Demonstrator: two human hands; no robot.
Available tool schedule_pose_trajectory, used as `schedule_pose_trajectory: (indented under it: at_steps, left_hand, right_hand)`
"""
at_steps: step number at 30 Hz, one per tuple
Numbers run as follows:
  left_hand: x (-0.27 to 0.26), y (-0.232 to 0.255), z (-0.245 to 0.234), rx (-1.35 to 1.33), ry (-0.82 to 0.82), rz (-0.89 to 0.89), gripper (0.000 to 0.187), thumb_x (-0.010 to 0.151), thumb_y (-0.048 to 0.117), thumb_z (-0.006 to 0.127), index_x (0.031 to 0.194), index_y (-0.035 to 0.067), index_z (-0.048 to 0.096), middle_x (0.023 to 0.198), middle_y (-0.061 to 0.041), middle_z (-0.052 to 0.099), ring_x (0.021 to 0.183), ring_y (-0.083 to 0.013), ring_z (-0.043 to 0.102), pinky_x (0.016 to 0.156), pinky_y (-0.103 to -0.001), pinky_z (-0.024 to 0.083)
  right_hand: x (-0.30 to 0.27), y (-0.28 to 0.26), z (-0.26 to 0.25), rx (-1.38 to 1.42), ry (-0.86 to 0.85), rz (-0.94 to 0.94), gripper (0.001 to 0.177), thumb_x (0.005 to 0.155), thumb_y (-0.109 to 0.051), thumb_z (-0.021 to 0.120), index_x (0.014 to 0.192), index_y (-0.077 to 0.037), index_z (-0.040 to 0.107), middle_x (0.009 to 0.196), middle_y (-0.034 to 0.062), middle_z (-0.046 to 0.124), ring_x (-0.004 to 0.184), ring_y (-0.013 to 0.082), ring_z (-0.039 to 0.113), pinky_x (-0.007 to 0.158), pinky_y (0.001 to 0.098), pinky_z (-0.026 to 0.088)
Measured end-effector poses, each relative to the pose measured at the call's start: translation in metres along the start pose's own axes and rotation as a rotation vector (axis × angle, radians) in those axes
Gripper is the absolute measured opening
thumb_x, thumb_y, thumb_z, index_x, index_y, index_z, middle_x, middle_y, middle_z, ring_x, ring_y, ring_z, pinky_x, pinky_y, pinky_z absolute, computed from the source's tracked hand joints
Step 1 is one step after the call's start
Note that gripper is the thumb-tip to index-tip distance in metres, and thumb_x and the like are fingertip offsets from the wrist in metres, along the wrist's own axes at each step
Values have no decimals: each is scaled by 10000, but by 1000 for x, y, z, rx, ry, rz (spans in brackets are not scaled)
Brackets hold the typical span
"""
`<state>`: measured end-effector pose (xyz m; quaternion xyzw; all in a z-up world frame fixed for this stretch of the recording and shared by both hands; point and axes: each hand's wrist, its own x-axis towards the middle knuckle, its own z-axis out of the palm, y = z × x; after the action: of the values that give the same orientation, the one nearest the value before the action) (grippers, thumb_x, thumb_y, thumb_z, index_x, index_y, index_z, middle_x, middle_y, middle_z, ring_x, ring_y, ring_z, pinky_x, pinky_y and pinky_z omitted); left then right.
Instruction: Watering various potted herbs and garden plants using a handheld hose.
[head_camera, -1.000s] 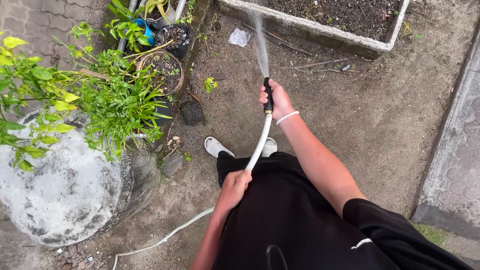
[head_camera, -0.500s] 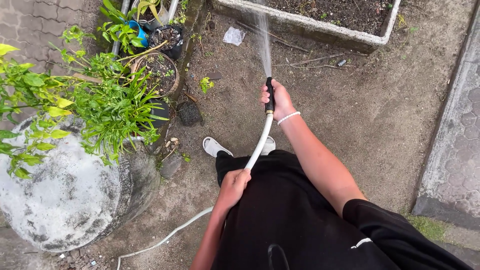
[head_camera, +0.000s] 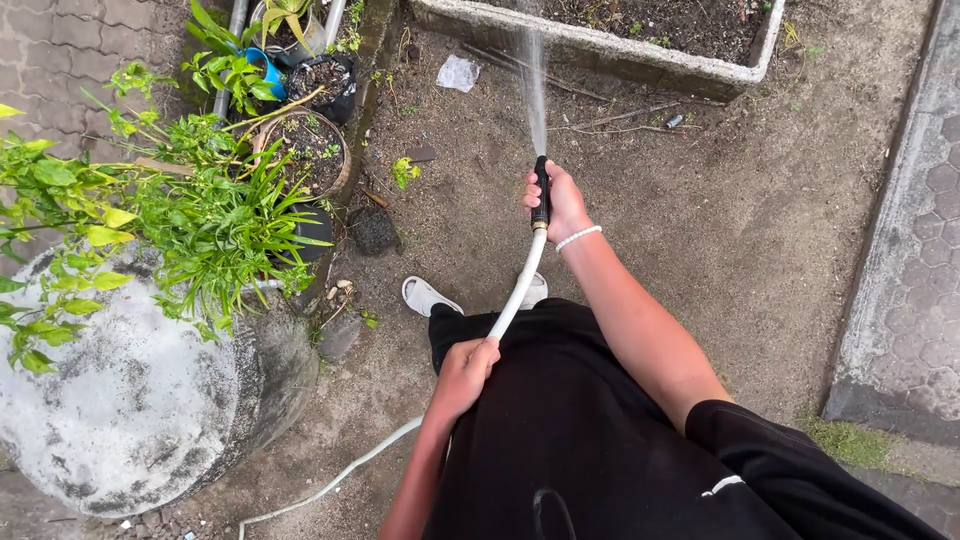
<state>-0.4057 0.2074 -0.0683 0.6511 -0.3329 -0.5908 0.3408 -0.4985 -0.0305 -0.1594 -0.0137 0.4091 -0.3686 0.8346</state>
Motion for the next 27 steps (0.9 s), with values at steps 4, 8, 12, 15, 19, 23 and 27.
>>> schedule_pose_trajectory:
  at_steps: [4,8,12,15,19,23,27]
  left_hand:
    - [-1,8,0,-2,-2,-3,337,812,198,442,487,144,373,392,24,263,436,-83,236,425,-217,223]
    - [0,7,0,-7,-6,-7,336,815,195,440,490,146,373,392,29,260,438,-81,231,427,-215,223]
    - [5,-4,0,-2,-14,11,341,814,200,448,487,141,377,383,23,265,431,-85,237,426,-217,230]
    - [6,-2,-1,29,-21,10,337,815,190,441,488,143,376,382,25,255,432,-87,223,421,-218,220]
    - [5,4,-1,36,-32,9,334,809,193,446,486,143,377,381,28,259,427,-87,228,419,-219,224]
    - [5,2,-1,36,-48,7,327,806,194,449,491,141,385,381,27,257,433,-90,230,422,-220,226]
    - [4,9,-1,41,-57,-1,328,798,193,452,481,146,378,376,29,248,427,-86,221,417,-218,220]
  right_hand:
    - [-9,-2,4,13,15,-19,224,898,-240,297,851,-35,374,669,-25,343,466,28,330,360,120,272]
    - [-10,-4,2,14,18,-42,226,895,-243,291,846,-38,372,660,-27,345,463,24,331,355,120,275]
    - [-11,-4,-4,21,37,-73,216,892,-238,289,838,-43,364,656,-18,355,458,28,339,352,123,286]
    - [-11,-5,-7,42,36,-80,211,891,-236,297,832,-46,368,653,-19,351,458,28,340,351,123,289]
    - [-8,-8,-16,25,55,-80,216,894,-246,295,837,-51,369,664,-23,350,468,32,352,358,127,303]
    - [-17,-9,-16,48,71,-109,224,893,-250,287,821,-55,369,655,-19,351,465,34,340,358,129,296]
    - [-15,-11,-24,63,88,-138,224,892,-246,284,811,-56,369,650,-17,360,460,37,346,359,134,299]
